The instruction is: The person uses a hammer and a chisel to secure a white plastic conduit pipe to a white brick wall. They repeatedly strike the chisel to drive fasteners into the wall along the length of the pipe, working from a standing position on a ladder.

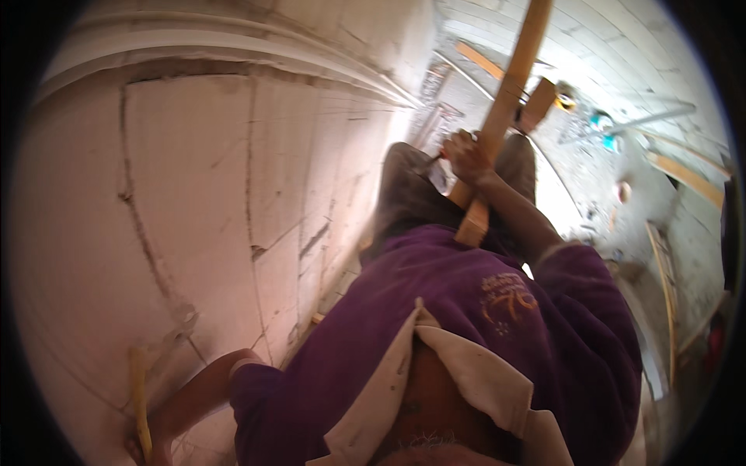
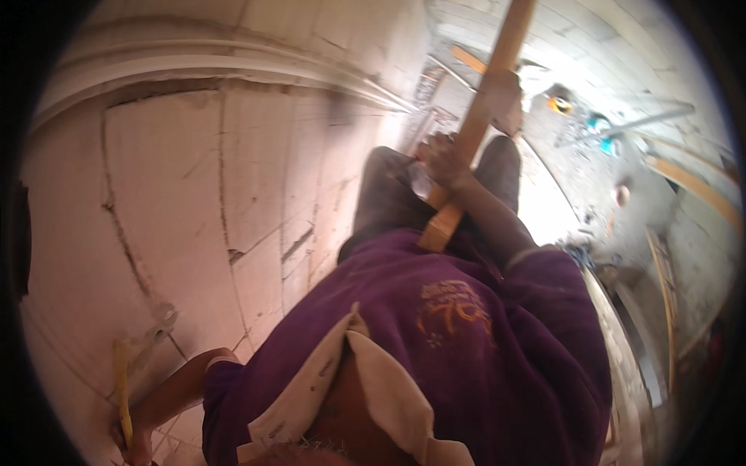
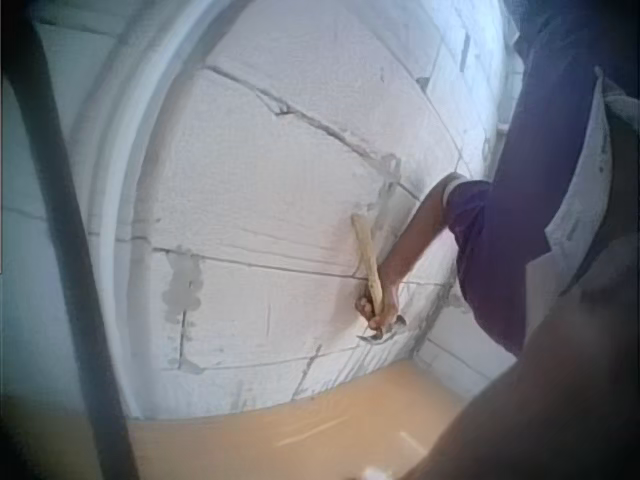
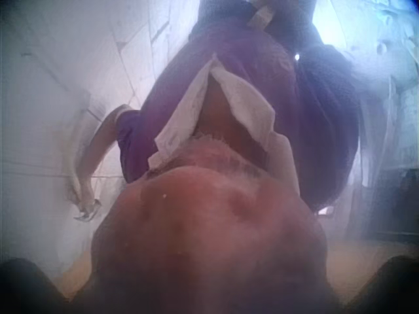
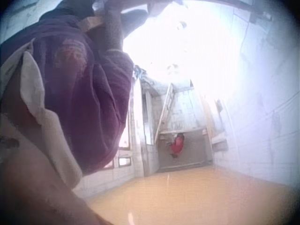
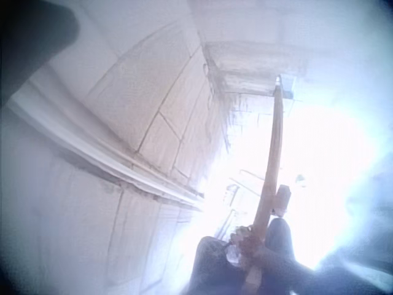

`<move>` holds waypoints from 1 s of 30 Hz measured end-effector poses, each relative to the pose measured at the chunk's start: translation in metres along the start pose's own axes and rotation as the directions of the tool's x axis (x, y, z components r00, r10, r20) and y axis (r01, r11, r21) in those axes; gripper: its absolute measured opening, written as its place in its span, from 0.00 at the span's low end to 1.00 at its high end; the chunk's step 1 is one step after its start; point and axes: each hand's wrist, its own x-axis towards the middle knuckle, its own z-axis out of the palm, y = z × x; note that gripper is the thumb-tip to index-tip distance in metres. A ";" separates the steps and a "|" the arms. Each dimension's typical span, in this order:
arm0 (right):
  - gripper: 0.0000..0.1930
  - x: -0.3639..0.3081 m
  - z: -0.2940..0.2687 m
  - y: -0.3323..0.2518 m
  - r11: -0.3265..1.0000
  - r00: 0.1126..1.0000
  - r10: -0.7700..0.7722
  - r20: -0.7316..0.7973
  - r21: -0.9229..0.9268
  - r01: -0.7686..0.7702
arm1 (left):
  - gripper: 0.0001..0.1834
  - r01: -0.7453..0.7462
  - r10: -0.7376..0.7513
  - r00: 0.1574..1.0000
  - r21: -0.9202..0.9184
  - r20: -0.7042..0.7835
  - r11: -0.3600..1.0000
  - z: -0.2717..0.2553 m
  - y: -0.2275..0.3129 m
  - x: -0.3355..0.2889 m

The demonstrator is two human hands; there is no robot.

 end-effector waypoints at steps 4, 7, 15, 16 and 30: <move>0.10 -0.001 0.002 0.003 0.999 1.000 0.011 -0.010 -0.030 -0.012 | 0.17 0.039 -0.035 0.997 -0.058 0.070 0.998 0.012 0.013 -0.018; 0.10 -0.002 0.002 -0.001 0.998 0.998 0.050 0.048 -0.038 -0.049 | 0.17 0.081 -0.072 0.993 -0.090 0.090 0.993 0.016 0.013 -0.032; 0.07 -0.003 -0.004 -0.007 0.997 0.997 0.071 0.019 -0.015 -0.071 | 0.16 0.183 -0.170 0.980 -0.127 0.105 0.975 0.028 0.003 -0.065; 0.08 -0.002 -0.003 -0.007 0.997 0.997 0.073 0.026 -0.028 -0.072 | 0.16 0.182 -0.170 0.980 -0.130 0.104 0.975 0.026 0.002 -0.066; 0.09 0.001 0.000 -0.008 0.997 0.997 0.082 0.008 0.001 -0.082 | 0.16 0.089 -0.081 0.995 -0.137 0.066 0.987 0.002 0.000 -0.023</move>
